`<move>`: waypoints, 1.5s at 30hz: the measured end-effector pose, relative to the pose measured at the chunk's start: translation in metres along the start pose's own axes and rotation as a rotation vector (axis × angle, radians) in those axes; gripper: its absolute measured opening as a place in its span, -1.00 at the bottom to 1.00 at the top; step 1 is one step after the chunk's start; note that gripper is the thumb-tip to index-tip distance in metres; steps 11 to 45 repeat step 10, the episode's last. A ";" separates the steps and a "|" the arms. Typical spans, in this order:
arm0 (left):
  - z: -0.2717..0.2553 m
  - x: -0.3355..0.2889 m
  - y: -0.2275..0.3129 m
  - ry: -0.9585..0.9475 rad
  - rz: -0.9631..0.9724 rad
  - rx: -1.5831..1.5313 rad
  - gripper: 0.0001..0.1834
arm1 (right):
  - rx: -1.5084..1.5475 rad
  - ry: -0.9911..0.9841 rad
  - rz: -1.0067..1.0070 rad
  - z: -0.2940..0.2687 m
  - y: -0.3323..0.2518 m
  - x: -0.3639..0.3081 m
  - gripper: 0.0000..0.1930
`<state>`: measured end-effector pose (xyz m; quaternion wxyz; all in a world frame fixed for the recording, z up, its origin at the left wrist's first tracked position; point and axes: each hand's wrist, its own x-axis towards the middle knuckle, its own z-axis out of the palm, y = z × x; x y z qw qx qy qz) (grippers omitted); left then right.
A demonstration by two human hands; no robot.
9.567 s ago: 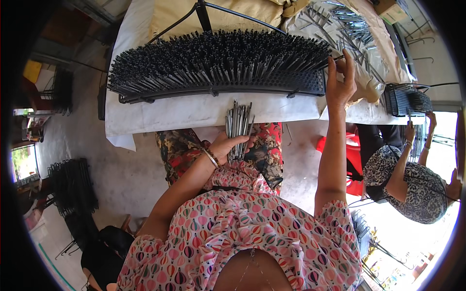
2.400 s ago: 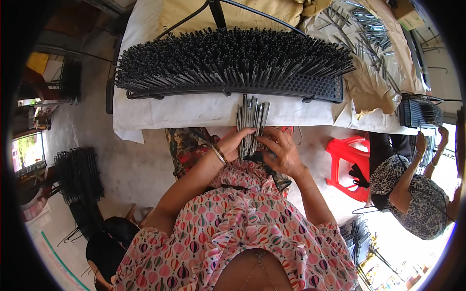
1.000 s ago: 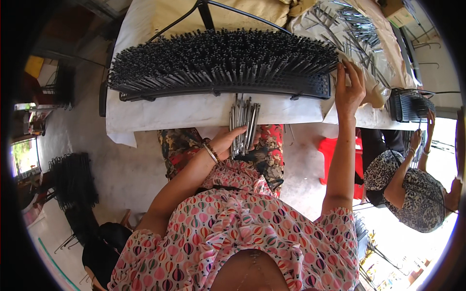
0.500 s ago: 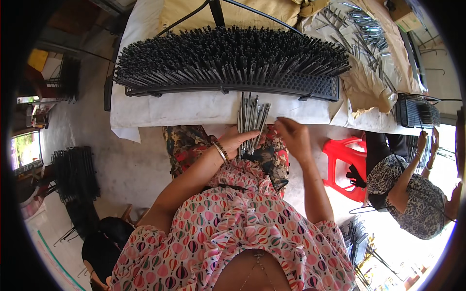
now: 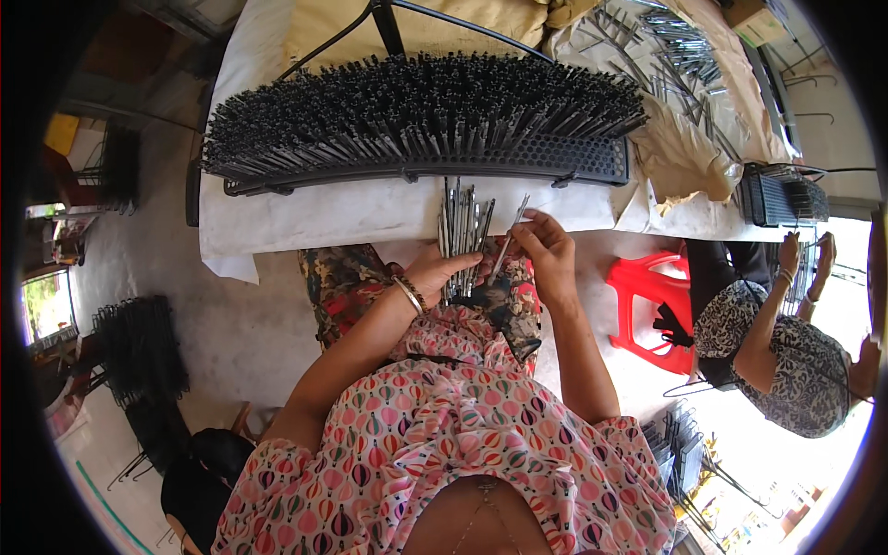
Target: The person is inserting small metal rods into a black bristled base to assemble a component.
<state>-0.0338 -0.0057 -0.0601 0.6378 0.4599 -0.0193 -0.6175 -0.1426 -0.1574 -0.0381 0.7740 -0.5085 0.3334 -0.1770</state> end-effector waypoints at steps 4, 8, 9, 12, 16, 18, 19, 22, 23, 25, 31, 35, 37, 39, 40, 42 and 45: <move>0.000 0.000 0.001 0.000 -0.034 -0.034 -0.75 | 0.125 0.041 -0.124 -0.011 -0.026 0.003 -0.55; -0.001 0.000 0.003 -0.002 -0.075 -0.071 -0.72 | 0.103 0.084 -0.405 -0.031 -0.077 0.018 -0.74; -0.001 0.001 0.004 -0.001 -0.109 -0.110 -0.69 | 0.010 0.165 -0.478 -0.033 -0.090 0.022 -0.76; -0.001 0.003 0.005 0.005 -0.139 -0.147 -0.65 | -0.095 0.164 -0.486 -0.044 -0.100 0.032 -0.76; -0.001 0.003 0.005 0.005 -0.139 -0.147 -0.65 | -0.095 0.164 -0.486 -0.044 -0.100 0.032 -0.76; -0.001 0.003 0.005 0.005 -0.139 -0.147 -0.65 | -0.095 0.164 -0.486 -0.044 -0.100 0.032 -0.76; -0.001 0.003 0.005 0.005 -0.139 -0.147 -0.65 | -0.095 0.164 -0.486 -0.044 -0.100 0.032 -0.76; -0.001 0.003 0.005 0.005 -0.139 -0.147 -0.65 | -0.095 0.164 -0.486 -0.044 -0.100 0.032 -0.76; -0.001 0.003 0.005 0.005 -0.139 -0.147 -0.65 | -0.095 0.164 -0.486 -0.044 -0.100 0.032 -0.76; -0.001 0.003 0.005 0.005 -0.139 -0.147 -0.65 | -0.095 0.164 -0.486 -0.044 -0.100 0.032 -0.76; -0.001 0.003 0.005 0.005 -0.139 -0.147 -0.65 | -0.095 0.164 -0.486 -0.044 -0.100 0.032 -0.76; -0.001 0.003 0.005 0.005 -0.139 -0.147 -0.65 | -0.095 0.164 -0.486 -0.044 -0.100 0.032 -0.76; -0.001 0.003 0.005 0.005 -0.139 -0.147 -0.65 | -0.095 0.164 -0.486 -0.044 -0.100 0.032 -0.76; -0.001 0.003 0.005 0.005 -0.139 -0.147 -0.65 | -0.095 0.164 -0.486 -0.044 -0.100 0.032 -0.76; -0.001 0.003 0.005 0.005 -0.139 -0.147 -0.65 | -0.095 0.164 -0.486 -0.044 -0.100 0.032 -0.76; -0.001 0.003 0.005 0.005 -0.139 -0.147 -0.65 | -0.095 0.164 -0.486 -0.044 -0.100 0.032 -0.76; -0.001 0.003 0.005 0.005 -0.139 -0.147 -0.65 | -0.095 0.164 -0.486 -0.044 -0.100 0.032 -0.76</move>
